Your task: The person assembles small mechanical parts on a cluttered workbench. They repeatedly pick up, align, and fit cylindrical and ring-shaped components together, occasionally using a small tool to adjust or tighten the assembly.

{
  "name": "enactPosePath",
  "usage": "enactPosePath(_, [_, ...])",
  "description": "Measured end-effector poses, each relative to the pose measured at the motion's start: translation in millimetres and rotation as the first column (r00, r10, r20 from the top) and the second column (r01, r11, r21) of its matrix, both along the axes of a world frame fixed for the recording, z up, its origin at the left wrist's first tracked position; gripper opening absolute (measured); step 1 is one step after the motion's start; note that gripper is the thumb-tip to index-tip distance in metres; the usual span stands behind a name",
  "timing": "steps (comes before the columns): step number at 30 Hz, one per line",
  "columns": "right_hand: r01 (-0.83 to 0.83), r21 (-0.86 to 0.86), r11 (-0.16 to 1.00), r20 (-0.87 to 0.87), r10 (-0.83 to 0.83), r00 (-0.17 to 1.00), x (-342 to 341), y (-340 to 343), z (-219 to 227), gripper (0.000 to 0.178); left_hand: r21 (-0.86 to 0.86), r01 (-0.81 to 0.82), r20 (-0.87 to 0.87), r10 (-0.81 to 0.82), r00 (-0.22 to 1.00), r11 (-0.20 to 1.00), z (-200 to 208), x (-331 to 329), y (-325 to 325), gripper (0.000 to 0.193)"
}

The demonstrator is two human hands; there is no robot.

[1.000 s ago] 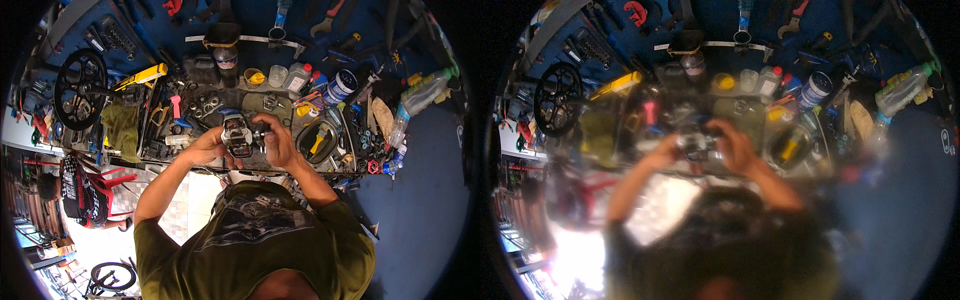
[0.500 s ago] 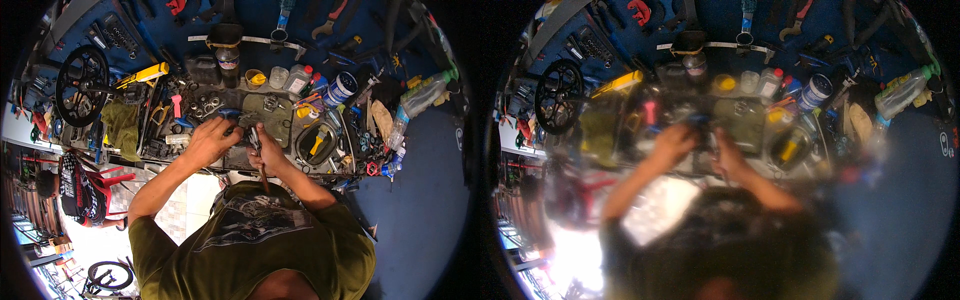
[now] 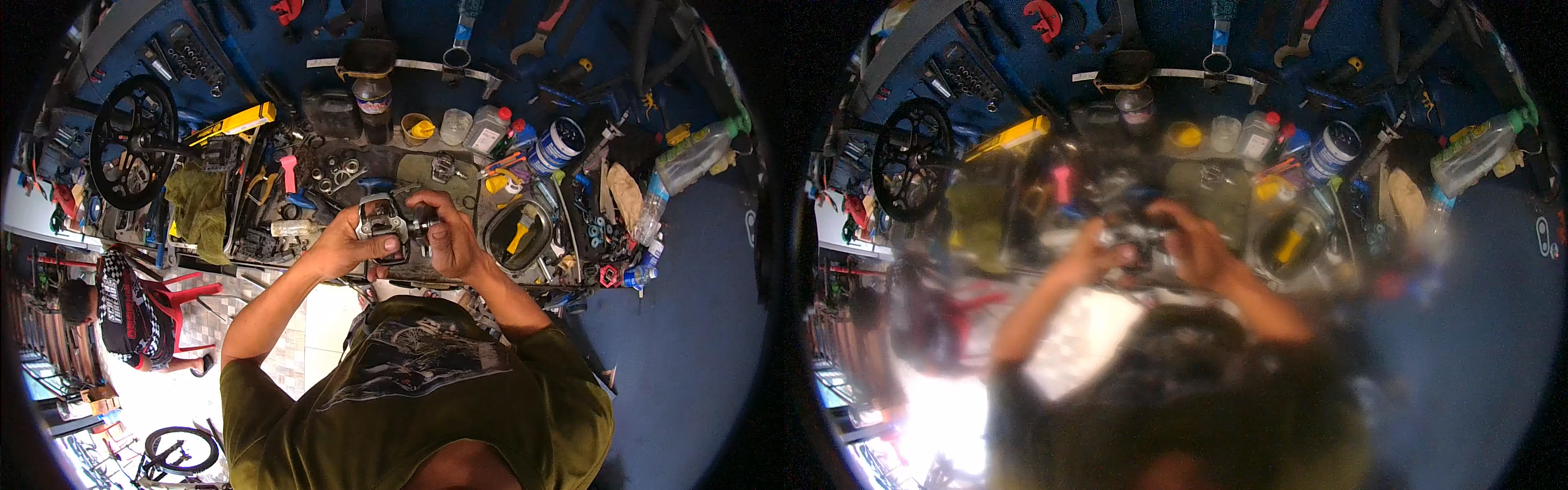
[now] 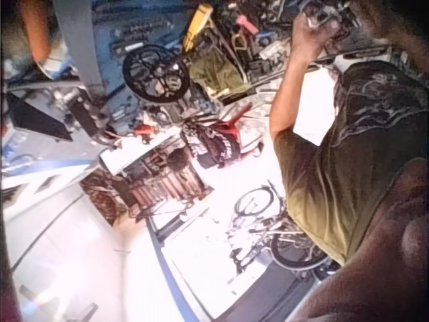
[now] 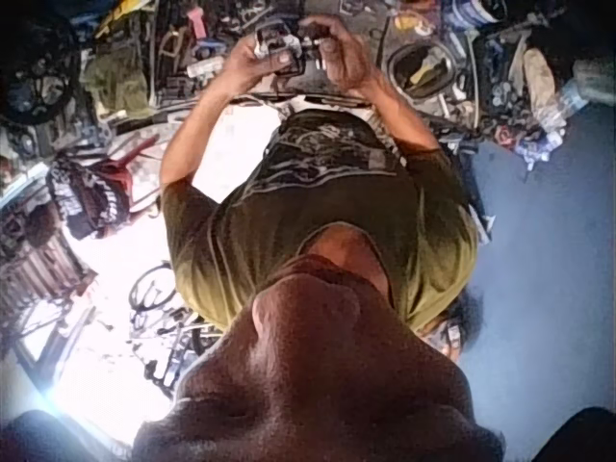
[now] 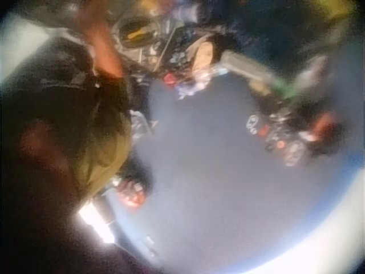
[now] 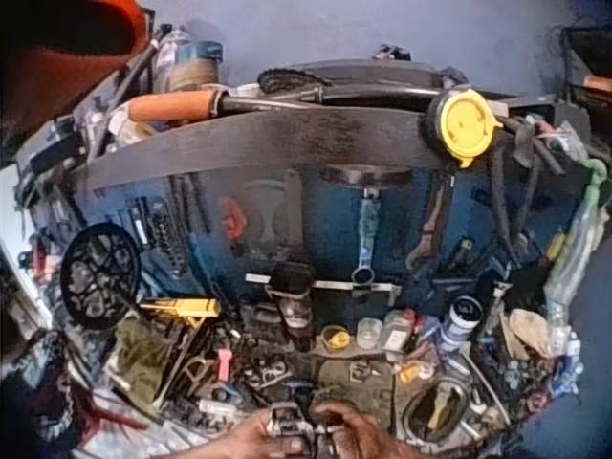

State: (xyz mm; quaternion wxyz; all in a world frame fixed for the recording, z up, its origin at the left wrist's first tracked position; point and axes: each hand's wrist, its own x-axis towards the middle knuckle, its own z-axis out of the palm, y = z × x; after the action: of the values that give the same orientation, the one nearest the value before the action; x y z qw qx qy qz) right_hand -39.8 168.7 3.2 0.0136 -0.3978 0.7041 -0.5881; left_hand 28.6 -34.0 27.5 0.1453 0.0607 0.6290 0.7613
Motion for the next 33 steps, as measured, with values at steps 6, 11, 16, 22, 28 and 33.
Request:
enactPosePath(6, [-0.008, -0.029, 1.0, 0.204, 0.013, 0.979, 3.3, -6.8, -11.6, 0.056, -0.095, -0.146, -0.046, 0.142, 0.989, 0.985, 5.8, -0.2, 6.8, 0.031])
enactPosePath(11, [0.008, -0.153, 0.988, 0.635, 0.092, 0.767, 8.4, -16.7, -16.9, 0.052, -0.519, -0.451, -0.703, -0.061, 0.709, 0.726, -9.1, -13.6, -5.0, 0.037])
enactPosePath(16, [0.055, -0.112, 0.992, 0.945, 0.09, 0.314, 6.8, -17.2, -19.0, 0.051, -0.704, -0.506, -0.702, -0.377, 0.604, 0.499, -21.6, -15.0, -24.0, 0.049])
enactPosePath(22, [0.149, -0.097, 0.984, 0.479, -0.086, 0.874, -2.6, -16.5, -34.5, 0.051, -0.651, -0.477, -0.732, -0.321, 0.601, 0.591, -10.6, -31.4, -18.0, 0.075])
enactPosePath(28, [0.032, 0.128, 0.991, -0.161, -0.011, 0.987, -11.9, 2.5, -2.8, 0.05, 0.308, -0.084, 0.013, 0.083, 0.996, 0.948, -30.1, -17.2, -3.9, 0.067])
enactPosePath(33, [-0.016, 0.162, 0.987, -0.353, 0.073, 0.933, -14.6, -1.1, -7.4, 0.046, 0.153, -0.349, 0.151, 0.327, 0.933, 0.925, -31.4, -28.3, 22.3, 0.045])
